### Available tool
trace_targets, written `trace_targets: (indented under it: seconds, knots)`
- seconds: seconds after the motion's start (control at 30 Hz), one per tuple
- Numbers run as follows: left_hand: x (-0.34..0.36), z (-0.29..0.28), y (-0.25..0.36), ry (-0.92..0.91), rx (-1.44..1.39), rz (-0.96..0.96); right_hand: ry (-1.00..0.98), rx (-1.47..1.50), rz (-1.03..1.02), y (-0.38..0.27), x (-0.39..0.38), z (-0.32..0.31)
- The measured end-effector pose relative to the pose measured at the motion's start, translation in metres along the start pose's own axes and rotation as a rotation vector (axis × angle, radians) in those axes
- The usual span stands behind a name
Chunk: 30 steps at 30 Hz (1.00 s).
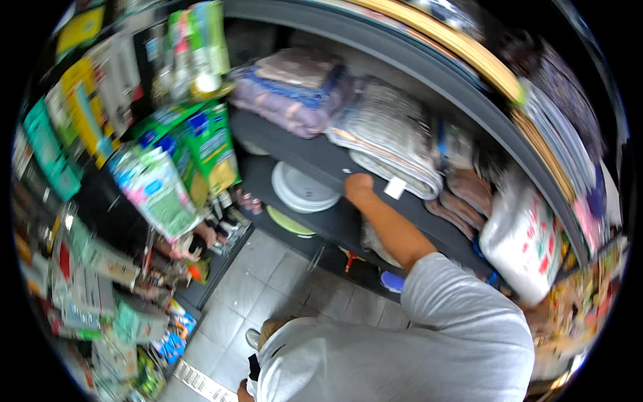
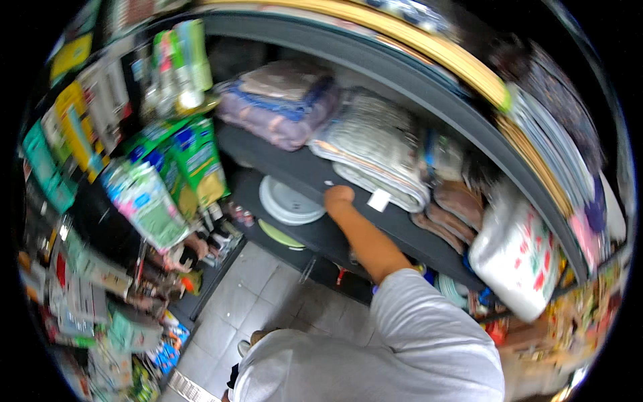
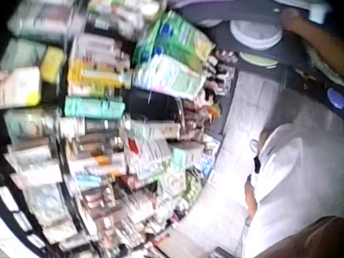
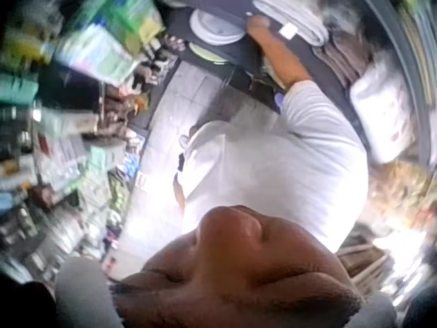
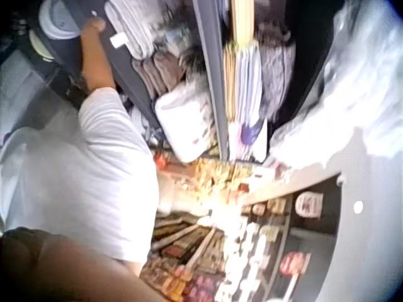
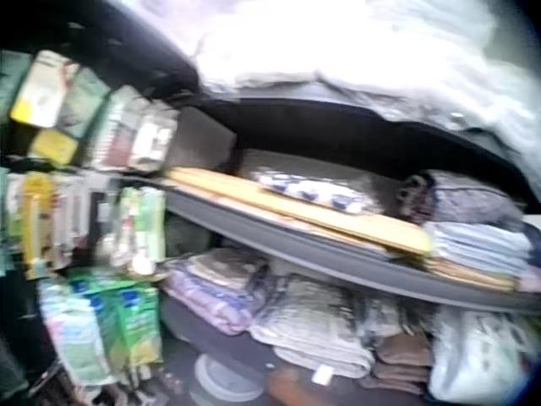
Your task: The person organizes a retail shelf by picking up various packaged items, including cleaning brushes and cutlery, and placing them back onto hooks or into slots. The person handles items one by one, adjusting their positions to ensure they are properly displayed.
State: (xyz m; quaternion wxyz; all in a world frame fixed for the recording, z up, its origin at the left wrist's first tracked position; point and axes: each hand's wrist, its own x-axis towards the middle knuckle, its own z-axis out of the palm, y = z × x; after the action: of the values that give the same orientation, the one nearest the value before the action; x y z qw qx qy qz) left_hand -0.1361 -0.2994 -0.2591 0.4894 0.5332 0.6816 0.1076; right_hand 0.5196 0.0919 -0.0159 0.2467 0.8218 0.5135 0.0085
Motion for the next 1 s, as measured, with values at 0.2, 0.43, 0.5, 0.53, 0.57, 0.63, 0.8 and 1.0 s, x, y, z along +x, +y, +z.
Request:
trace_targets:
  seconds: [0.2, 0.43, 0.5, 0.53, 0.57, 0.63, 0.8, 1.0]
  knots:
    - [0.085, -0.024, 0.035, -0.209, 0.192, 0.091, 0.369, 0.365, 0.080, 0.005, -0.020, 0.034]
    - [0.158, -0.043, 0.107, -0.175, 0.442, 0.344, 0.408, 0.584, 0.022, 0.015, -0.038, 0.028]
    - [0.176, -0.042, 0.117, -0.167, 0.460, 0.398, 0.442, 0.622, -0.001, 0.018, -0.034, 0.037]
    - [0.179, -0.039, 0.121, -0.177, 0.433, 0.404, 0.444, 0.620, -0.005, 0.017, -0.035, 0.036]
    - [0.182, -0.037, 0.124, -0.187, 0.404, 0.410, 0.445, 0.618, -0.011, 0.016, -0.037, 0.035]
    - [0.184, -0.032, 0.128, -0.213, 0.393, 0.431, 0.459, 0.624, -0.016, 0.017, -0.038, 0.035]
    - [0.189, -0.004, 0.093, -0.471, 0.162, 0.254, 0.514, 0.664, -0.037, 0.021, -0.042, 0.036]
    - [0.175, 0.016, 0.150, -0.490, 0.294, 0.274, 0.544, 0.705, -0.058, 0.022, -0.042, 0.039]
